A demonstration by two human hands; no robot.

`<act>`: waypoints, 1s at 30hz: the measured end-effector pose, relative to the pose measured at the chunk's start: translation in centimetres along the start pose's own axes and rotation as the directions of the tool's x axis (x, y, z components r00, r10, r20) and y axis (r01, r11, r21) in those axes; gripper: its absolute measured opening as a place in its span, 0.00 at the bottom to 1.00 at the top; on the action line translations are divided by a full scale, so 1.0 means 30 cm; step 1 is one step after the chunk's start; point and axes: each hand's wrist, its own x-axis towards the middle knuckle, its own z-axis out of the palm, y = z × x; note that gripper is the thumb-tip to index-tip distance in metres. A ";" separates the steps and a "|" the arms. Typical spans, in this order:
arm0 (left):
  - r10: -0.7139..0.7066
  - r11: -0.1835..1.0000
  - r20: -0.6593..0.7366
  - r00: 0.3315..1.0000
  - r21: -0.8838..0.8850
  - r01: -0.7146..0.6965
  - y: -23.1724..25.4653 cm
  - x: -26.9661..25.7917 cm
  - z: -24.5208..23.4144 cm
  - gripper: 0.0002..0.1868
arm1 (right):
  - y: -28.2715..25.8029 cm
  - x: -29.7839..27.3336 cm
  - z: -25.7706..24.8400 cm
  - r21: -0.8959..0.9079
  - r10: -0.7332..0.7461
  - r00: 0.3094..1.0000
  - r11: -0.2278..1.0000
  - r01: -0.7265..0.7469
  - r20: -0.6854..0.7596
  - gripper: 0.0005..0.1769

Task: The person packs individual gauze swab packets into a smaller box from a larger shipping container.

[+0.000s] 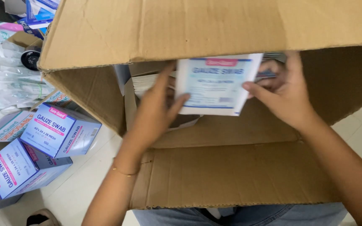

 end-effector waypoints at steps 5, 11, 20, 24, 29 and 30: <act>-0.029 0.964 -0.125 0.992 0.258 0.061 -0.080 -0.022 -0.131 0.33 | -0.045 0.088 0.167 0.069 0.048 0.998 0.996 -0.050 0.035 0.30; 0.007 0.925 -0.229 0.973 0.370 0.081 -0.124 -0.051 -0.166 0.42 | -0.055 0.204 0.277 0.083 0.150 0.982 0.984 -0.160 0.114 0.25; -0.002 0.905 -0.281 0.960 0.409 0.122 -0.183 -0.103 -0.157 0.44 | 0.025 0.222 0.328 -0.130 0.065 0.983 0.991 -0.043 0.169 0.24; -0.016 0.901 -0.314 0.949 0.407 0.150 -0.170 -0.121 -0.151 0.35 | 0.029 0.223 0.348 -0.213 0.024 0.981 0.977 0.017 0.191 0.22; -0.008 0.840 -0.317 0.948 0.512 0.178 -0.183 -0.138 -0.131 0.17 | 0.010 0.213 0.369 -0.288 -0.156 0.982 0.940 0.181 0.106 0.14; -0.022 0.820 -0.311 0.950 0.538 0.195 -0.182 -0.140 -0.129 0.11 | 0.010 0.213 0.371 -0.365 -0.280 0.956 0.883 0.294 0.092 0.07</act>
